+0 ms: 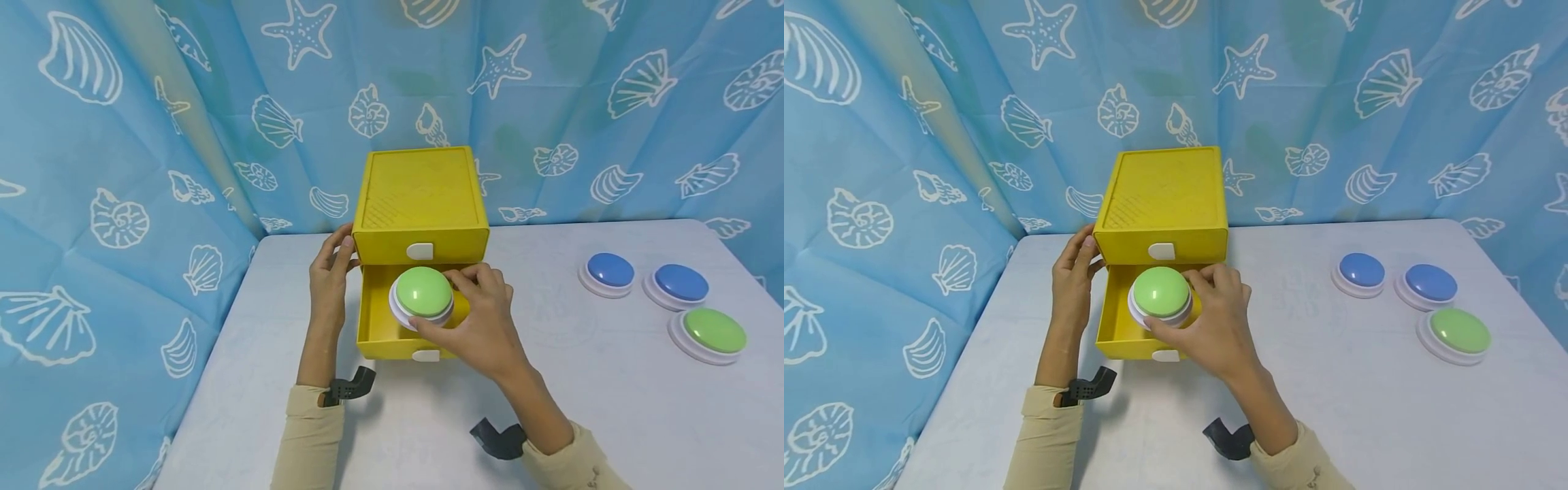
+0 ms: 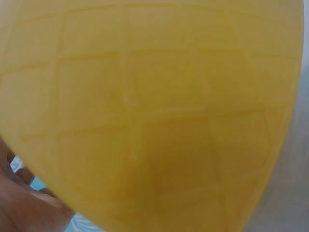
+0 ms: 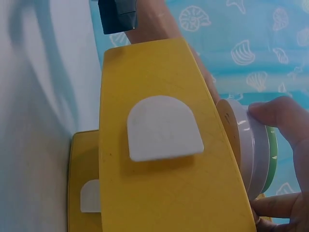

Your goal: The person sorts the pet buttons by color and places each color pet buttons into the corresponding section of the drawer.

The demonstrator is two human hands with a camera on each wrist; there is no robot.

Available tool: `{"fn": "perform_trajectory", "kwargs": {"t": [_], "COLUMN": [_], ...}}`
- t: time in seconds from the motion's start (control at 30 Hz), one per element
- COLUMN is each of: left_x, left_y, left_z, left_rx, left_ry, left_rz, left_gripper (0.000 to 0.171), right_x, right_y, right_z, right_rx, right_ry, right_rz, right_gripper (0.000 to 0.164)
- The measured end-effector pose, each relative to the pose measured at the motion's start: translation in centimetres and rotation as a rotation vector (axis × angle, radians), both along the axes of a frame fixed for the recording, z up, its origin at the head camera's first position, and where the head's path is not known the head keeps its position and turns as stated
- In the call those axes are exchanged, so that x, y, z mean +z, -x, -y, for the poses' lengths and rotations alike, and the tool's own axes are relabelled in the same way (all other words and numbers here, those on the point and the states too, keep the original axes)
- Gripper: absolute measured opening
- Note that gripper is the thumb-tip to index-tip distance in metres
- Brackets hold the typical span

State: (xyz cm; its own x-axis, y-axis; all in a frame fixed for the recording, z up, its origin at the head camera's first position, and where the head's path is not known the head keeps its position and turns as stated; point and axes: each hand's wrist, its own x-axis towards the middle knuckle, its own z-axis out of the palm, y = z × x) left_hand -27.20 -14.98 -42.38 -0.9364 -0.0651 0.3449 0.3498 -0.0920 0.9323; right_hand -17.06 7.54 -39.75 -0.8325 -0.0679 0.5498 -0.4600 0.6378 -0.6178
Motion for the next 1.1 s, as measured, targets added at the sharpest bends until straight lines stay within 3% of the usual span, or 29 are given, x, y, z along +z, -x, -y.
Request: {"fn": "perform_trajectory", "kwargs": {"t": [0.63,0.9,1.0,1.1], "left_x": [-0.1,-0.1,0.1,0.3], "left_y": [-0.1,0.0,0.0,-0.1], "left_z": [0.0,0.1,0.0,-0.1], "left_rx": [-0.016,-0.016,-0.015,-0.008], "left_ry": [-0.023,-0.020,-0.013,-0.006], "left_rz": [-0.001,-0.007,0.005,0.027], "left_gripper": [0.041,0.040,0.039,0.039], "right_x": [0.4,0.7,0.8,0.7], "right_y": [0.3,0.3,0.0,-0.3], "right_z": [2.0,2.3,2.0,1.5], "right_rx": [0.019,0.045,0.074,0.101], "right_ry": [-0.040,-0.220,-0.180,-0.095], "right_rz": [-0.038,0.100,0.092,0.021], "right_gripper": [0.073,0.091,0.082,0.064]}}
